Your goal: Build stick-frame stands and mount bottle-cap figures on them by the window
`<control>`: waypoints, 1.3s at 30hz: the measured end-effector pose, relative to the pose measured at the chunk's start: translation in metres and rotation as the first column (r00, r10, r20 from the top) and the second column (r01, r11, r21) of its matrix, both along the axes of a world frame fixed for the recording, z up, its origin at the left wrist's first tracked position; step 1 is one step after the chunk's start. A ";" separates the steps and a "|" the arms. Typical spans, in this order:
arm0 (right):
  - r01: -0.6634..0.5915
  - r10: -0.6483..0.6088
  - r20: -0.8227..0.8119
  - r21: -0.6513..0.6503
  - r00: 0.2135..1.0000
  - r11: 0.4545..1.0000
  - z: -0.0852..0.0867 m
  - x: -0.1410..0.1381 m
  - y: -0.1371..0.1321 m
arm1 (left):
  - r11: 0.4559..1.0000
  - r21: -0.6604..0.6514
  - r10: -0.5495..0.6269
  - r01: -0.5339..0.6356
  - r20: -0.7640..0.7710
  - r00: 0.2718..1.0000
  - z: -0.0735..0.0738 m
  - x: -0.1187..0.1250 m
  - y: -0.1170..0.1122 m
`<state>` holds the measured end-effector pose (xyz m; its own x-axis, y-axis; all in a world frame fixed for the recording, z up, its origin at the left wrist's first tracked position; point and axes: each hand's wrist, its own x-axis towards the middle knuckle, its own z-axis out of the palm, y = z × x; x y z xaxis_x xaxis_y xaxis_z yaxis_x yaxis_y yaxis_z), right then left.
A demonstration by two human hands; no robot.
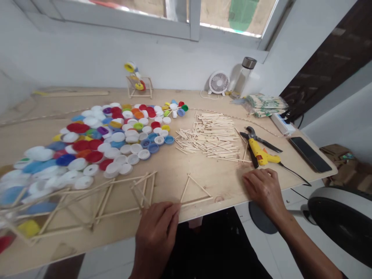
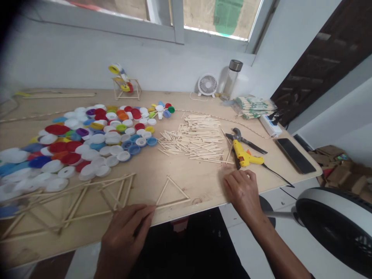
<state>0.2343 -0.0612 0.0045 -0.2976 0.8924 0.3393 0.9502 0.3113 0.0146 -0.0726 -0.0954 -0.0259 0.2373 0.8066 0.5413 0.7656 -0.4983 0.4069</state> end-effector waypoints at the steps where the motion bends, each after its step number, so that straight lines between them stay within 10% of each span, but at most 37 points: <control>1: 0.003 -0.003 0.009 -0.010 1.000 1.000 0.000 -0.001 0.001 | 1.000 0.003 0.001 -0.001 0.003 1.000 0.000 0.000 0.000; 8: 0.054 -0.048 0.133 -0.038 0.990 0.998 0.004 0.007 0.003 | 1.000 0.002 0.018 -0.018 0.011 1.000 -0.001 0.001 0.000; 19: 0.101 -0.064 0.127 -0.310 0.990 0.945 0.014 0.044 -0.064 | 0.998 0.054 0.029 -0.031 0.028 0.999 0.003 0.005 0.002; 29: 0.198 -0.208 0.083 0.112 0.975 0.974 0.020 0.071 -0.005 | 0.999 0.040 0.020 -0.020 0.005 1.000 -0.003 0.002 0.001; 39: 0.283 -0.290 0.039 0.122 0.956 0.951 -0.009 0.070 0.013 | 0.999 0.027 0.031 -0.031 0.002 1.000 -0.005 0.001 -0.001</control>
<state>0.3041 -0.0487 -0.0042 -0.0565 0.8991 0.4340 0.9958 0.0193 0.0896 -0.0718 -0.0968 -0.0309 0.2116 0.7987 0.5633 0.7800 -0.4853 0.3951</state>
